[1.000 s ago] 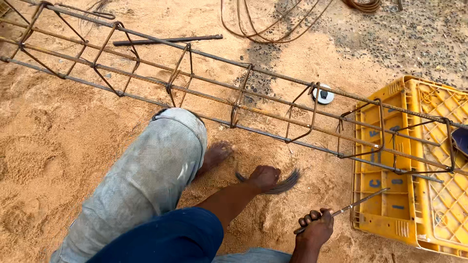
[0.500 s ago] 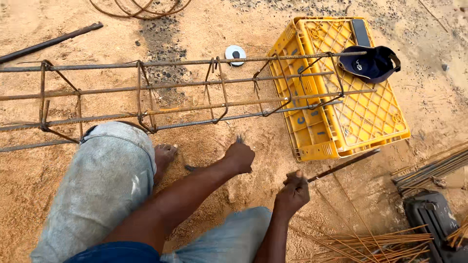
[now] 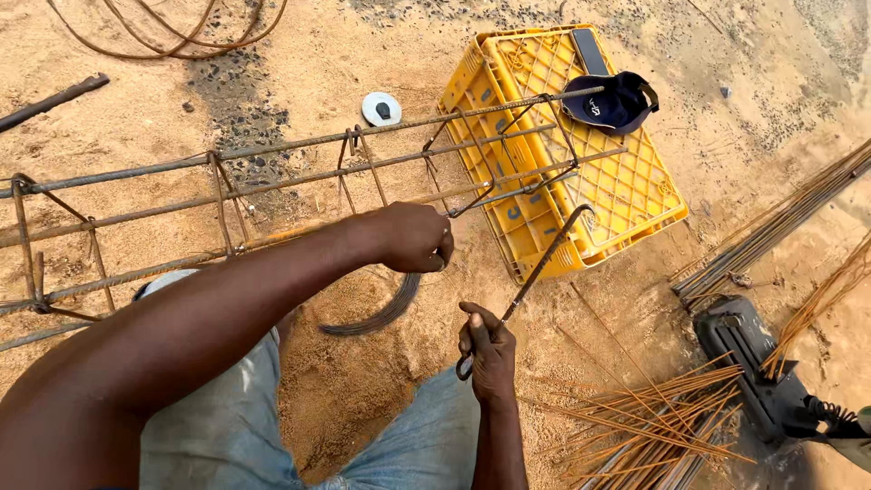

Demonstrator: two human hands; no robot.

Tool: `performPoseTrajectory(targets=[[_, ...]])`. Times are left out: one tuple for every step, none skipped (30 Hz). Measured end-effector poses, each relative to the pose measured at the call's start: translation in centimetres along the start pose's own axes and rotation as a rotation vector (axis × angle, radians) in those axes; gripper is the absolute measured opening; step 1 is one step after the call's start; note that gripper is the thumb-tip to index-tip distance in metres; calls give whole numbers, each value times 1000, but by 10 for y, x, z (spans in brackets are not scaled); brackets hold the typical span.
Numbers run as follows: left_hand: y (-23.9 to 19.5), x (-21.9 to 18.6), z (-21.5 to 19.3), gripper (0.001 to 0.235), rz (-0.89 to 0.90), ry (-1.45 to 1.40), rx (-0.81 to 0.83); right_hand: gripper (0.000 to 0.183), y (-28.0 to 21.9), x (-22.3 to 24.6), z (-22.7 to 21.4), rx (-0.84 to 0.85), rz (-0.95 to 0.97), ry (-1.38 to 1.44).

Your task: The person assembles a rebar cage by hand, tying horizontal and vertical steel rods together with wire and using a long metal rod to twist and tighten the connections.

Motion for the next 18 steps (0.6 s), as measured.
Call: performPoseTrajectory(targets=[[-6, -10, 8, 23, 7, 76, 63, 37, 0, -3, 8, -7, 11, -9], [-11, -20, 15, 23, 15, 152, 125, 38, 2, -7, 20, 34, 10, 22], [-12, -24, 12, 23, 12, 157, 119, 38, 10, -7, 33, 89, -8, 61], [-12, -27, 8, 26, 2, 148, 106, 38, 10, -5, 39, 95, -14, 61], [-13, -26, 0, 33, -14, 145, 87, 38, 13, -1, 43, 39, -37, 105], [-14, -16, -11, 33, -23, 155, 75, 38, 16, 3, 46, -16, -60, 150], [-17, -1, -24, 44, -95, 50, -20, 38, 17, 7, 49, -10, -59, 148], [-18, 11, -32, 56, -166, -56, -115, 38, 19, 12, 50, -46, -82, 144], [-16, 14, -29, 56, -167, -53, -119, 38, 20, 17, 51, -84, -109, 143], [-12, 20, -24, 63, -252, -331, -134, 38, 20, 20, 55, -80, -112, 143], [-8, 27, -17, 71, -333, -605, -147, 37, 22, 20, 63, -42, -91, 201], [-2, 25, -10, 71, -331, -599, -151, 36, 23, 21, 70, -3, -70, 259], [2, 18, -10, 66, -241, -424, -292, 36, 26, 23, 73, -1, -75, 259], [4, 12, -14, 62, -147, -245, -427, 37, 30, 24, 76, 15, -60, 258], [6, 13, -13, 62, -148, -247, -429, 38, 31, 22, 77, 30, -40, 255], [6, 12, -16, 51, -110, -129, -419, 38, 31, 21, 73, 31, -40, 253], [5, 11, -23, 40, -74, -9, -411, 38, 33, 21, 67, 23, -34, 231], [0, 14, -31, 40, -77, -8, -414, 38, 34, 21, 60, 14, -29, 209]])
Point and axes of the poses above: each hand's wrist, its own y-axis towards the middle knuckle, its own z-axis out of the palm, x = y × z, the point moved 5 cm from there along y, towards the middle knuckle, and after that the axes turned 14 degrees about y, right-handed, at the moved point
